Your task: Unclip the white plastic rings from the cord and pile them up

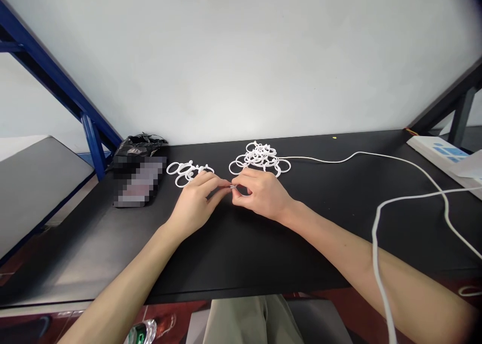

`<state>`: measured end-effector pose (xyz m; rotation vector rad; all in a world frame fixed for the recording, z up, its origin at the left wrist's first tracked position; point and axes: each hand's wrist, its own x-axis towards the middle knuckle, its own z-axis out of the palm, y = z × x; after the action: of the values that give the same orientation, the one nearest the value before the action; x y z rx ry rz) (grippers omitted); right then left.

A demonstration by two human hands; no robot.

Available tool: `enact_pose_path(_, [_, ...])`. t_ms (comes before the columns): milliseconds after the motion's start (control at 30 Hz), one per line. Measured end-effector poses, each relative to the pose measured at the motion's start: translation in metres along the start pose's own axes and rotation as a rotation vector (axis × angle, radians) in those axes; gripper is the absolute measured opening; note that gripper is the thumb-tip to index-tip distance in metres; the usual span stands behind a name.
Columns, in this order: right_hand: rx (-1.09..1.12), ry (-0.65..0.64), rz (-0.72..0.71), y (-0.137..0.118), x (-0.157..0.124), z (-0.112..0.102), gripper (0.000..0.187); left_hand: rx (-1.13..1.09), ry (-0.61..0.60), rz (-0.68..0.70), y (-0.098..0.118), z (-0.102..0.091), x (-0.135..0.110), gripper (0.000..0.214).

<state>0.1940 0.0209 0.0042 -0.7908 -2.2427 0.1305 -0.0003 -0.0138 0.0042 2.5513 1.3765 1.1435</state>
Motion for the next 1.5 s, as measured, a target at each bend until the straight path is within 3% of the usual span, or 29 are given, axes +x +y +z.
enact_pose_path(633, [-0.027,0.029,-0.139,-0.001,0.0,0.0,0.016,-0.093,0.021,-0.028,0.004,0.001,-0.002,0.009])
enact_pose_path(833, [0.006,0.082,-0.1,-0.002,0.002,-0.003,0.014,-0.078,0.031,-0.077,0.008,-0.001,0.002,0.007])
enact_pose_path(933, [0.084,0.038,-0.008,-0.003,0.002,-0.006,0.009,-0.088,0.022,-0.094,0.009,-0.003,0.003,0.011])
enact_pose_path(1067, [0.236,-0.062,0.109,-0.004,0.003,-0.01,0.018,-0.097,0.011,-0.103,0.008,-0.005,0.002,0.011])
enact_pose_path(1500, [0.278,-0.192,0.066,0.001,0.001,-0.012,0.032,-0.094,-0.023,-0.075,0.006,-0.006,0.003,0.007])
